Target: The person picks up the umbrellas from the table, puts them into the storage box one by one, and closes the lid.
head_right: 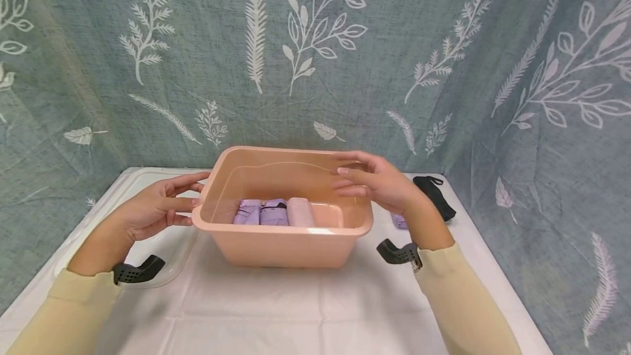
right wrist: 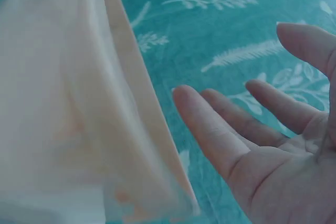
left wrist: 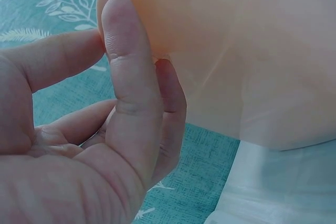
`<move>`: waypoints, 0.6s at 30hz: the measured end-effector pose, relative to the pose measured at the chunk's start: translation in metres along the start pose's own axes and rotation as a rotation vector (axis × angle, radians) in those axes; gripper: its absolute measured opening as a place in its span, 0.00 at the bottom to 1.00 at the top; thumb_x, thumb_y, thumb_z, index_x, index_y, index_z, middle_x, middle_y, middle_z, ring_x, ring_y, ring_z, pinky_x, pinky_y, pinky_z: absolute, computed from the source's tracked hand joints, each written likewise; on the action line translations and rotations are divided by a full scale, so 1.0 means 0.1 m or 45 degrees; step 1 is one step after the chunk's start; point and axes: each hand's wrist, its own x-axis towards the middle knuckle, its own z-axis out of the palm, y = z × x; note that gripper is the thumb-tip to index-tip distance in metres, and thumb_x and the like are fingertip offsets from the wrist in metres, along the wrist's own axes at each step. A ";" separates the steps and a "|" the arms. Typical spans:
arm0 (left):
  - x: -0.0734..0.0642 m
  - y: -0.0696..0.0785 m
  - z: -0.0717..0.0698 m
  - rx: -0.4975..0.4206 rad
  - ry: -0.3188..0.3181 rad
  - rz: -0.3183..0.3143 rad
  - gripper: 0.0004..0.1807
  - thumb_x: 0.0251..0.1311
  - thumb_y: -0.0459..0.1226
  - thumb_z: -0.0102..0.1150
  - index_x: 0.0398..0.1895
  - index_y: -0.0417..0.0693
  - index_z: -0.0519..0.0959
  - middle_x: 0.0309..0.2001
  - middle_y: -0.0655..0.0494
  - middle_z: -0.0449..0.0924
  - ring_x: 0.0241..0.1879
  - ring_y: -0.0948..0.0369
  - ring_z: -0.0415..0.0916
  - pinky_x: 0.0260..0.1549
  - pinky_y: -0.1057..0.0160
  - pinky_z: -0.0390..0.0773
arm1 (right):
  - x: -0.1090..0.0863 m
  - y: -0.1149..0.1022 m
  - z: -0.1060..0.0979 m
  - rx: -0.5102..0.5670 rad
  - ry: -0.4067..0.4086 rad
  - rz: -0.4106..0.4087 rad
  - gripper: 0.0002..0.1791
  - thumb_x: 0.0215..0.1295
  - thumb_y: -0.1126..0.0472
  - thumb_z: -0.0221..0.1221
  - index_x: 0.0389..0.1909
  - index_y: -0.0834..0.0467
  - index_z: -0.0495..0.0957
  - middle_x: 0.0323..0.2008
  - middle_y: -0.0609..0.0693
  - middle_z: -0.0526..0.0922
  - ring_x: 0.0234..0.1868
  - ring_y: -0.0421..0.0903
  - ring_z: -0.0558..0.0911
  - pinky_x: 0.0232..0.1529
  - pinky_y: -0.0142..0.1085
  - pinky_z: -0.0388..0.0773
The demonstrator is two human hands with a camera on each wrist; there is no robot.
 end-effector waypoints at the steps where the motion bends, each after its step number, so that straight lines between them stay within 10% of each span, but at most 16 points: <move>1: 0.00 0.00 0.00 0.003 0.003 0.001 0.43 0.66 0.28 0.63 0.82 0.48 0.56 0.57 0.50 0.66 0.34 0.64 0.83 0.36 0.63 0.89 | -0.03 0.02 -0.03 0.010 0.016 -0.022 0.27 0.79 0.62 0.53 0.75 0.59 0.63 0.70 0.66 0.70 0.59 0.54 0.84 0.62 0.46 0.82; 18: -0.03 -0.01 0.00 0.008 0.009 0.027 0.41 0.67 0.29 0.63 0.81 0.49 0.58 0.55 0.53 0.68 0.35 0.63 0.83 0.37 0.62 0.89 | -0.54 0.52 -0.63 0.185 0.265 -0.358 0.20 0.81 0.66 0.48 0.70 0.60 0.70 0.59 0.52 0.83 0.59 0.49 0.85 0.61 0.41 0.82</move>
